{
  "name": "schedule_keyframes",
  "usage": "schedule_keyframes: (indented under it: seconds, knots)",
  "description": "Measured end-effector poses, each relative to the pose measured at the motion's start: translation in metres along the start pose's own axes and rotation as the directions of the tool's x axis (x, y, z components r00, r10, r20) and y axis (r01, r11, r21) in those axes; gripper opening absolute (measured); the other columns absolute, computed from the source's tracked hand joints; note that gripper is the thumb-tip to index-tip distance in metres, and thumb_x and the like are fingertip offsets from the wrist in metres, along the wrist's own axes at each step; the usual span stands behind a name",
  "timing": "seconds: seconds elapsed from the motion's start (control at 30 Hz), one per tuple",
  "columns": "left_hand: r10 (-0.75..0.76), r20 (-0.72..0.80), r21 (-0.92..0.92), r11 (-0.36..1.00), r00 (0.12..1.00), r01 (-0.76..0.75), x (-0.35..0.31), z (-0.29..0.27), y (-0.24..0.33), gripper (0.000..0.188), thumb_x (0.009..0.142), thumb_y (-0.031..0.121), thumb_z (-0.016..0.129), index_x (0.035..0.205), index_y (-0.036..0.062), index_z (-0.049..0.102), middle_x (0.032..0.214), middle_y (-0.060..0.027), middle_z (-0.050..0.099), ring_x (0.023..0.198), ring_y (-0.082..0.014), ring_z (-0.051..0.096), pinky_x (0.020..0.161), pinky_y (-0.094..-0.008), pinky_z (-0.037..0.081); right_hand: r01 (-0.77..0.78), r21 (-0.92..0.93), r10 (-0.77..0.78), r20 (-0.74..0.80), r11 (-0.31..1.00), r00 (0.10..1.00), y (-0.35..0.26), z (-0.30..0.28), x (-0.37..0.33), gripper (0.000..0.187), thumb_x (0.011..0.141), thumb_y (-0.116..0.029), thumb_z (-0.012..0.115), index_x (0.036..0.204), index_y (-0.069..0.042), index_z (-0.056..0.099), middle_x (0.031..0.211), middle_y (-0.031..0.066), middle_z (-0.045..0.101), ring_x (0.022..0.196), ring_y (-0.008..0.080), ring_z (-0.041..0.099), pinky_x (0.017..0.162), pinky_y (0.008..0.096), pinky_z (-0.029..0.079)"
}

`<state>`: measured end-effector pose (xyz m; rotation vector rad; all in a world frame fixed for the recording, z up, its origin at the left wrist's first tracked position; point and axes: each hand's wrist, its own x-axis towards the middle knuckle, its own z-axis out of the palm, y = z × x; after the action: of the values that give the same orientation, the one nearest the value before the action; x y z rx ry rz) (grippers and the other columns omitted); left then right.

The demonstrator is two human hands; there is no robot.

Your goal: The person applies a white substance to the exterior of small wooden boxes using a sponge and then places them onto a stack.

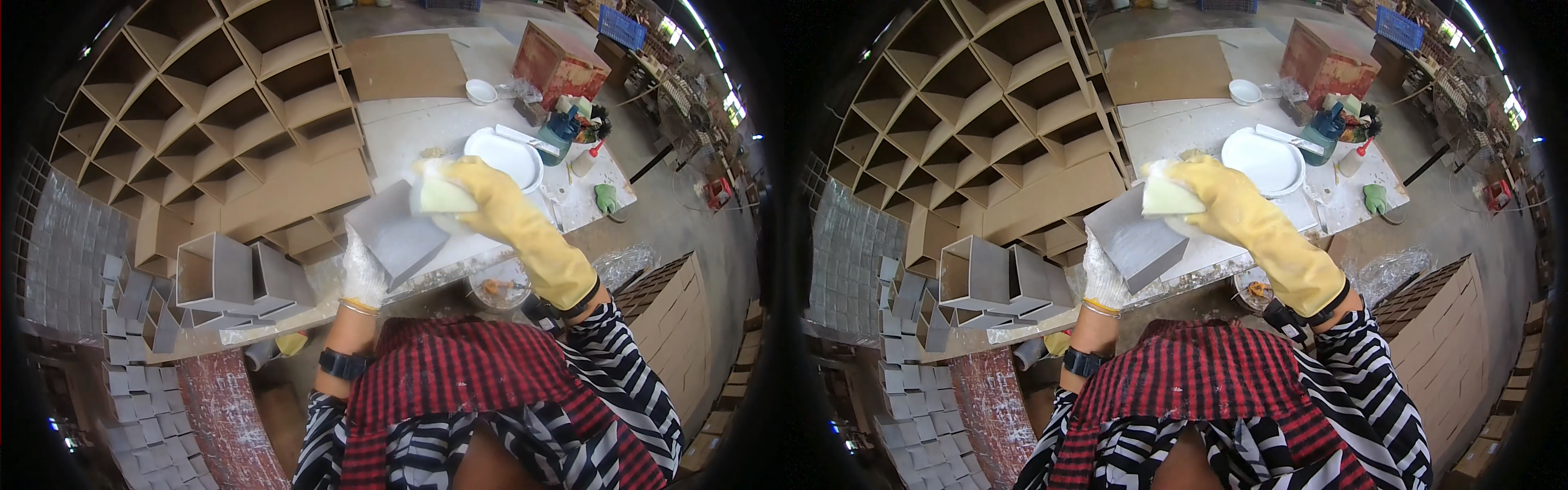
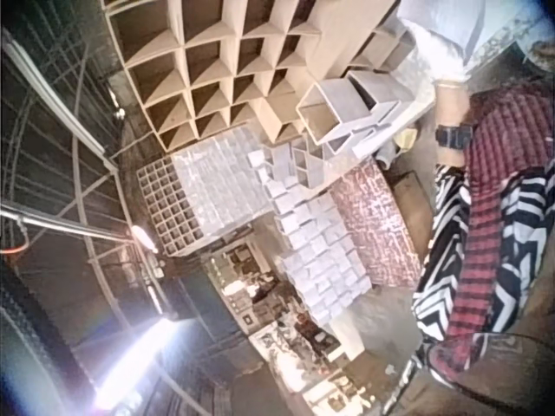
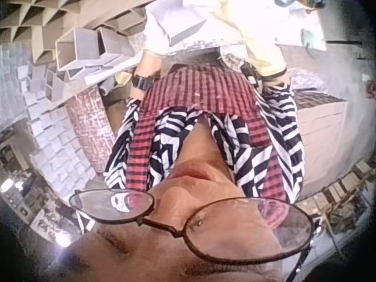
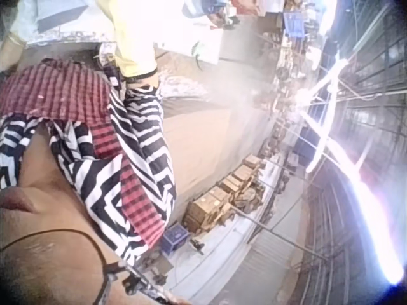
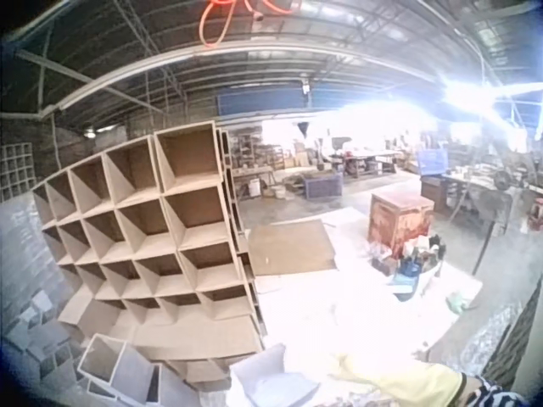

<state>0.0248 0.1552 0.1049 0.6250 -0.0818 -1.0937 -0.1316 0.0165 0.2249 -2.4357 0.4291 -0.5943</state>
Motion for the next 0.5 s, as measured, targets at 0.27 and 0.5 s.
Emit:
schedule_keyframes:
  seconds: [0.27,0.5]
  knots:
    - [-0.077,0.02,0.062,0.995,0.997,0.076,0.009,-0.01,-0.008,0.058,0.096,0.051,0.041,0.128,0.0037,0.049,0.123,-0.0101,0.055,0.111,-0.025,0.053,0.096,-0.0388,0.046,-0.031,-0.166,0.037,0.032,0.986,0.999,0.008,0.014,0.035,0.058,0.067,-0.013,0.074,0.122,-0.013,0.056,0.11,0.0143,0.059,0.106,0.0333,0.055,0.091,0.0386,0.046]
    - [0.02,-0.064,0.184,0.983,0.998,-0.008,0.003,-0.017,0.0,0.057,0.095,0.051,0.043,0.126,0.0034,0.049,0.119,-0.0118,0.057,0.109,-0.0236,0.055,0.094,-0.037,0.048,0.261,-0.033,-0.261,0.025,0.965,0.965,-0.011,0.016,0.028,0.06,0.066,-0.014,0.076,0.122,-0.015,0.056,0.108,0.0139,0.06,0.103,0.0326,0.056,0.09,0.0391,0.046]
